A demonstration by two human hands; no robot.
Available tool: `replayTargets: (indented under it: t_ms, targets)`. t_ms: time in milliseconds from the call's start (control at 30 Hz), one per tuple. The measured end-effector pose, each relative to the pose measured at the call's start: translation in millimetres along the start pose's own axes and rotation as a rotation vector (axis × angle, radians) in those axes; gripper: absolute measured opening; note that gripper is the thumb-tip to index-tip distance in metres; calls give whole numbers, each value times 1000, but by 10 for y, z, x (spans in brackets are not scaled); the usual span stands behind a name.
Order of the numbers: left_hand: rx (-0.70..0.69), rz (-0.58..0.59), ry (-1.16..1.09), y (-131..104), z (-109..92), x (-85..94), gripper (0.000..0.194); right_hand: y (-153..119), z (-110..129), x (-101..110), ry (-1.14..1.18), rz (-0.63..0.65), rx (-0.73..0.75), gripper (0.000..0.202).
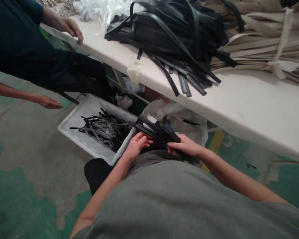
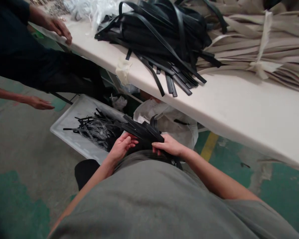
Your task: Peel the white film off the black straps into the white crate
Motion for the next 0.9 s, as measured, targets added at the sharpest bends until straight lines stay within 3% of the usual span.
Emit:
replayTargets:
  t_ms: [100, 233, 367, 467, 533, 600, 667, 733, 800, 900]
  targets:
    - [5, -176, 37, 65, 22, 172, 39, 87, -167, -60, -16, 39, -22, 35]
    - [5, -167, 252, 56, 66, 103, 30, 121, -284, -158, 45, 100, -12, 30]
    - [13, -75, 581, 9, 80, -80, 24, 177, -300, -210, 80, 94, 8, 28]
    - [-124, 143, 819, 27, -44, -289, 20, 148, -321, -163, -72, 119, 11, 24]
    - [-210, 358, 955, 68, -111, -425, 16, 23, -398, -55, -148, 165, -30, 25]
    - [-282, 439, 1061, 203, -223, -460, 9, -218, -577, 94, -96, 254, -162, 29]
    - [-373, 340, 1136, 458, -405, -460, 11, -544, -787, 279, 78, 323, -305, 31]
    - [-466, 247, 1188, 748, -517, -573, 15, -833, -978, 544, 311, 263, -360, 33]
    - [-515, 299, 1258, 1030, -422, -848, 20, -1051, -1207, 846, 502, 106, -342, 37]
    - [-445, 427, 1468, 1409, 20, -1245, 29, -1296, -1586, 1156, 686, -110, -260, 40]
Point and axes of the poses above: each hand's wrist, its own y-axis towards the middle knuckle, its own x-axis out of the back of the hand, z = x × y, the point moved 9 cm from there along y, towards the middle knuckle, and after that the axes turned 15 degrees about y, right-handed, at the moved point
